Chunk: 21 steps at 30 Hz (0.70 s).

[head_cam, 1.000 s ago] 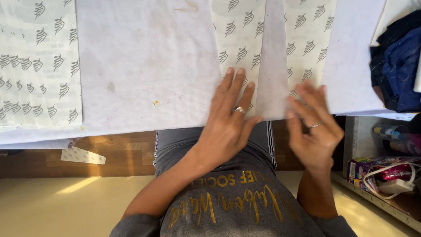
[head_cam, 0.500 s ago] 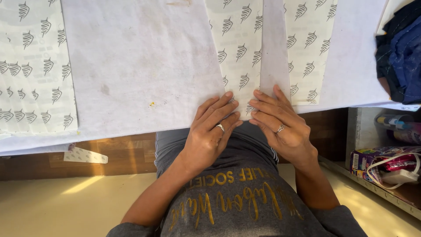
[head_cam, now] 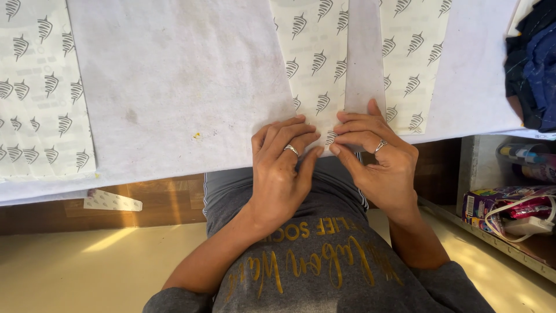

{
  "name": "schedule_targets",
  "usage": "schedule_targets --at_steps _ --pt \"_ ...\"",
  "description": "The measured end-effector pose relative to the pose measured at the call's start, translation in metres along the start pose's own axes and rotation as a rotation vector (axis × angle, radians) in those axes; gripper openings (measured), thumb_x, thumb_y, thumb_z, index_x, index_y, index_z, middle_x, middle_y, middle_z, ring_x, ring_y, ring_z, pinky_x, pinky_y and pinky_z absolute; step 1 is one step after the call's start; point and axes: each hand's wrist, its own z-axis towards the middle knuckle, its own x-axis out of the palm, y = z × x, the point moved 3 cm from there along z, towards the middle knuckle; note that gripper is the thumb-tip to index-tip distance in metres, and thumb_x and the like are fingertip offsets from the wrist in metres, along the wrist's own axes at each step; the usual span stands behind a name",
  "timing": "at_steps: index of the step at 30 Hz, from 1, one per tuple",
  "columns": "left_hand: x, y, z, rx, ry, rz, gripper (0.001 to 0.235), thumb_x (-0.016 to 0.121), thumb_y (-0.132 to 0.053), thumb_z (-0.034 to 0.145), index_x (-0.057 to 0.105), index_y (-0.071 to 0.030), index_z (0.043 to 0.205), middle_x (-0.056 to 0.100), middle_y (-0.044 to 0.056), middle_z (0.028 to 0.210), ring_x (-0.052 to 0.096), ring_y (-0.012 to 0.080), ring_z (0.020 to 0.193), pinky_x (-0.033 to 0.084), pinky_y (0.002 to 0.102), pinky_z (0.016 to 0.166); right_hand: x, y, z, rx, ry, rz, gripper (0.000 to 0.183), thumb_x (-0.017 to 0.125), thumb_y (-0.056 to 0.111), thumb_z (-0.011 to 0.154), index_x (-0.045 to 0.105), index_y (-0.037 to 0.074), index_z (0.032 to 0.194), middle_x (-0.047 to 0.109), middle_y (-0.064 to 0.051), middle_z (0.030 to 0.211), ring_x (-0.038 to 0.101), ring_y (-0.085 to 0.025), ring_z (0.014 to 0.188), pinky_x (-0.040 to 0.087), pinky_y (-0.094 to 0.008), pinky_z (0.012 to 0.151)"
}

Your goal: The person organizes printed paper strips, applies glue from a bottle to the edges of the strips, and then folds the glued edges to assemble them into a stack.

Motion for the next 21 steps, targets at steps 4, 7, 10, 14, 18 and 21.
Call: schedule_targets --at_steps 4,7,10,14,18,21 --pt "-0.004 0.007 -0.002 -0.081 0.126 -0.094 0.018 0.068 0.005 0.096 0.069 -0.002 0.113 0.070 0.009 0.116 0.066 0.0299 0.122 0.041 0.043 0.106 -0.006 -0.001 -0.001 0.052 0.028 0.061 0.011 0.075 -0.014 0.092 0.072 -0.005 0.098 0.072 -0.019 0.105 0.072 -0.037 0.113 0.042 -0.058 0.127" --pt "-0.008 0.009 -0.001 -0.047 0.203 -0.102 0.028 0.064 0.007 0.099 0.065 -0.001 0.126 0.063 0.012 0.134 0.057 0.0343 0.135 0.041 0.047 0.115 -0.011 0.000 -0.002 0.036 0.006 0.072 0.014 0.071 -0.018 0.093 0.071 -0.007 0.102 0.072 -0.020 0.107 0.072 -0.037 0.114 0.044 -0.057 0.126" --pt "-0.008 0.008 0.003 0.041 0.315 -0.055 0.039 0.060 0.007 0.103 0.058 0.000 0.141 0.051 0.015 0.154 0.041 0.0390 0.151 0.029 0.056 0.127 -0.024 -0.014 -0.012 -0.006 -0.085 -0.018 0.018 0.071 -0.018 0.094 0.070 -0.008 0.108 0.071 -0.023 0.116 0.069 -0.039 0.119 0.044 -0.059 0.126" --pt "0.004 0.003 0.013 0.125 0.398 0.033 0.040 0.060 0.008 0.101 0.059 0.003 0.141 0.048 0.018 0.156 0.034 0.0422 0.152 0.020 0.067 0.127 -0.046 -0.036 -0.028 -0.049 -0.148 -0.298 0.020 0.065 -0.008 0.106 0.069 -0.006 0.125 0.067 -0.025 0.133 0.061 -0.047 0.135 0.025 -0.064 0.131" --pt "0.032 -0.004 0.026 0.188 0.418 0.053 0.038 0.057 0.007 0.101 0.061 0.006 0.138 0.049 0.018 0.155 0.034 0.0430 0.151 0.023 0.067 0.125 -0.060 -0.043 -0.032 -0.046 -0.144 -0.315 0.020 0.067 -0.009 0.105 0.070 -0.006 0.124 0.067 -0.024 0.133 0.061 -0.045 0.135 0.027 -0.063 0.131" --pt "0.052 -0.012 0.031 0.239 0.436 0.067 0.037 0.055 0.008 0.098 0.063 0.008 0.135 0.054 0.020 0.151 0.037 0.0436 0.149 0.024 0.066 0.124 -0.075 -0.046 -0.034 0.004 -0.145 -0.301 0.022 0.071 -0.013 0.103 0.071 -0.005 0.123 0.068 -0.025 0.132 0.063 -0.044 0.134 0.030 -0.064 0.131"
